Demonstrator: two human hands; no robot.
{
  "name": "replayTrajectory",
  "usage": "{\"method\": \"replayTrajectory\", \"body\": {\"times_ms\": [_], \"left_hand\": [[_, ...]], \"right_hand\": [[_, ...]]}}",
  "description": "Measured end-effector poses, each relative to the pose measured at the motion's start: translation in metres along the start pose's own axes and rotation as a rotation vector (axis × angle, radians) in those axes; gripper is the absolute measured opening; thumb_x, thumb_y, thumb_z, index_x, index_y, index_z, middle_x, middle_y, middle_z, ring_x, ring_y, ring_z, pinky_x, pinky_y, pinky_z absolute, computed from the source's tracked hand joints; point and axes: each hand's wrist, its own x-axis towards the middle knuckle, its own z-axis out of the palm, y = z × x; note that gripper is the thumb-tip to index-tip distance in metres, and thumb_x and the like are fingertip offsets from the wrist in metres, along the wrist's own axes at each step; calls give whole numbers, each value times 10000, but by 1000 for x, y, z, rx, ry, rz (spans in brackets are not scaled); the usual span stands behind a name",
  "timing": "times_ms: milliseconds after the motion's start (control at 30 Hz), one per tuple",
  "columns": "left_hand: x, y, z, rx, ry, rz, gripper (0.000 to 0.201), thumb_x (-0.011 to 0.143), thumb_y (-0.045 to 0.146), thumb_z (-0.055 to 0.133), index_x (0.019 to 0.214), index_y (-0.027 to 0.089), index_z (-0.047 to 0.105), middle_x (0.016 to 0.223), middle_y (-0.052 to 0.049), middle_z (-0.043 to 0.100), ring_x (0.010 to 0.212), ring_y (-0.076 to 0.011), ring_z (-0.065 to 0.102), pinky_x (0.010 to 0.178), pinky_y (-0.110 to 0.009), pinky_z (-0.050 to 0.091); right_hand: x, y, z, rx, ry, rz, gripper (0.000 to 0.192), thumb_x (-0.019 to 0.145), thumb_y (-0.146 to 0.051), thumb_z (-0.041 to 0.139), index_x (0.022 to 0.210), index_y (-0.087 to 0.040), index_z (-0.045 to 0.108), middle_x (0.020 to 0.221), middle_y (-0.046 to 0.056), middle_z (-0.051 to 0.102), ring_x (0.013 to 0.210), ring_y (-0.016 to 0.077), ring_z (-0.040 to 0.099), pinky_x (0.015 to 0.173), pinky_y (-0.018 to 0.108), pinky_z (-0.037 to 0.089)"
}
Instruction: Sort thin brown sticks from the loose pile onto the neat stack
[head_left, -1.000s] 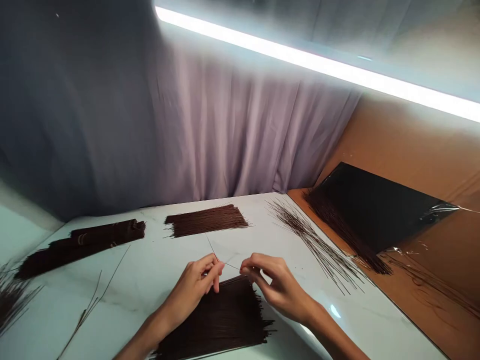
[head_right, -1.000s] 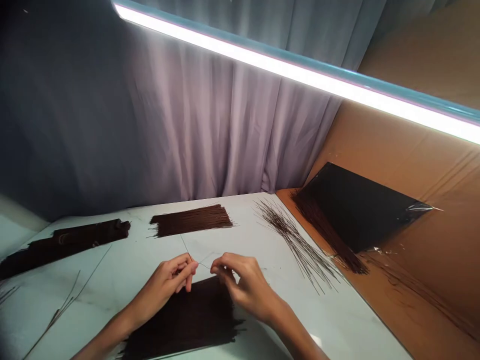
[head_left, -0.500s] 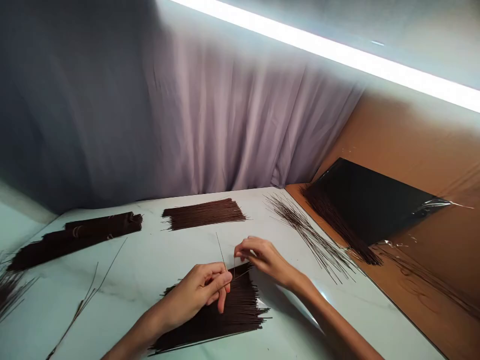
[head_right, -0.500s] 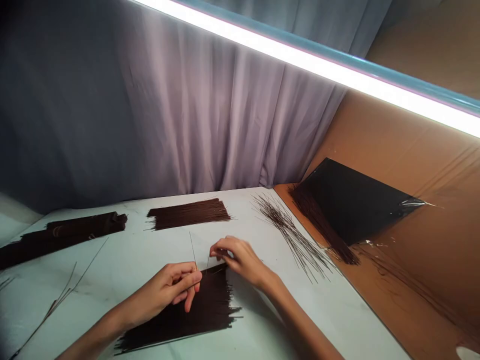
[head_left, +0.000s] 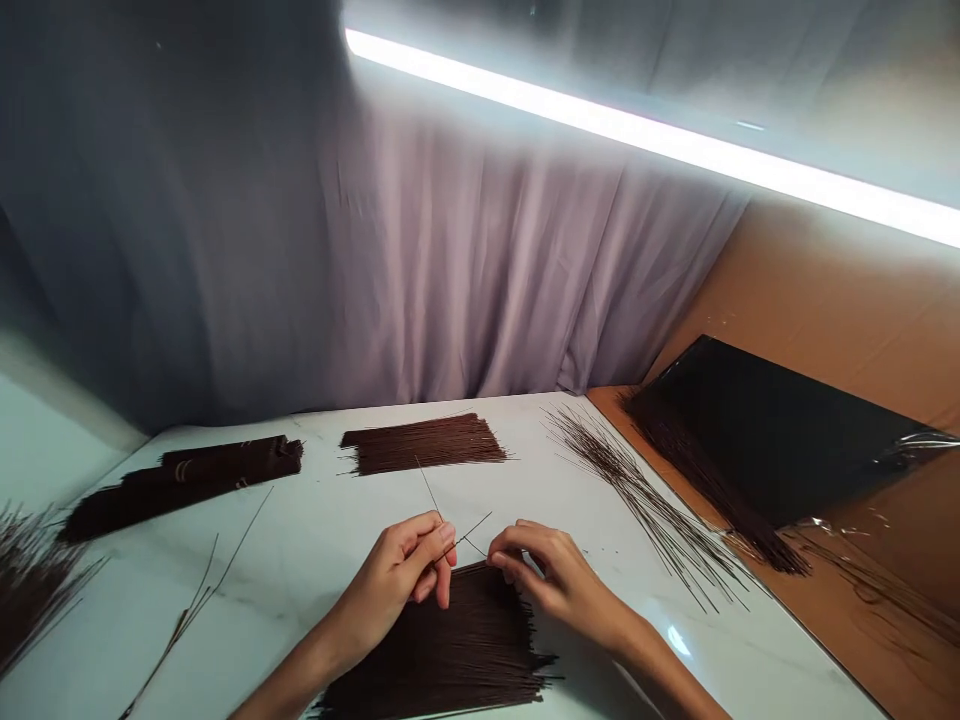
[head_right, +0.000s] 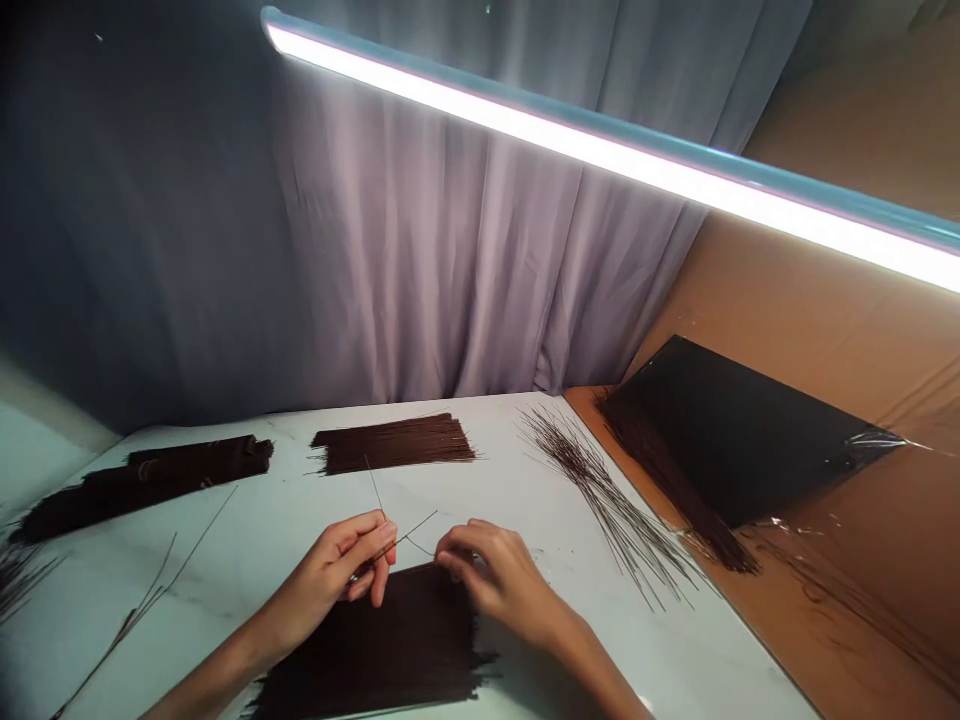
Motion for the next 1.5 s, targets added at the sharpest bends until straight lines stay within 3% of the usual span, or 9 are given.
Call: {"method": "replayTrajectory", "body": {"times_ms": [233,467,767,867,967,1067,1133,1267,1500], "left_hand": [[1,-6,4,64,50,-7,288,938,462,656,857,187,627,529,40,612,484,-106,367,524,-244,289],[3,-7,-5,47,11,-18,317,944,460,655,793,195,568,578,10,688,474,-93,369,523,-240,283],[4,-16,-7,207,-85,-37,338,987,489,571,826,193,577,643,1,709,522,-111,413,559,-241,345],[5,-18,-5,188,-84,-47,340,986,489,573,818,194,569,643,0,708,529,-116,413,560,-243,337],[5,-19,0,177,-90,-52,341,982,478,583,793,196,562,616,7,695,528,-118,414,567,-245,339],[2,-18,7,216,-115,-31,391,989,479,568,726,190,574,559,24,635,523,-120,429,576,-251,352],[0,-16,11,227,-125,-36,387,988,472,570,726,187,584,554,28,627,523,-118,430,584,-251,359],[2,-17,10,181,-105,-85,352,959,482,616,764,193,560,603,2,697,502,-109,402,549,-244,322],[12,-29,0,140,-94,-71,357,952,499,628,783,189,575,613,-6,710,498,-106,398,535,-237,299]], "right_hand": [[-3,-5,4,-166,-31,-153,222,1065,-263,474,1004,-233,686,857,25,722,782,189,584,734,318,428],[-3,4,-26,-83,56,7,234,1063,-368,522,944,-240,678,898,17,698,845,192,596,816,333,444],[-1,19,-37,-222,159,-28,237,1069,-340,514,904,-228,641,915,26,677,890,202,571,859,365,436],[-2,7,-35,-328,215,-87,137,1054,-272,536,1049,-248,671,1070,48,679,1030,225,572,942,407,442],[3,-16,-24,-493,298,-238,437,1022,-89,475,1376,-323,581,1385,73,574,1247,257,496,1052,466,400],[12,-33,-7,-698,235,-420,580,1002,-61,483,1512,-336,455,1556,63,448,1332,278,439,1098,482,380],[16,-32,2,-828,203,-491,466,1012,-145,542,1465,-254,515,1572,85,442,1345,301,426,1110,485,374],[15,-9,8,-902,244,-477,136,1000,-151,572,1068,-179,686,1370,75,620,1251,287,492,1089,453,385],[17,17,18,-828,242,-441,181,932,-27,574,905,-186,655,986,31,695,1114,267,562,1060,445,370]]}}
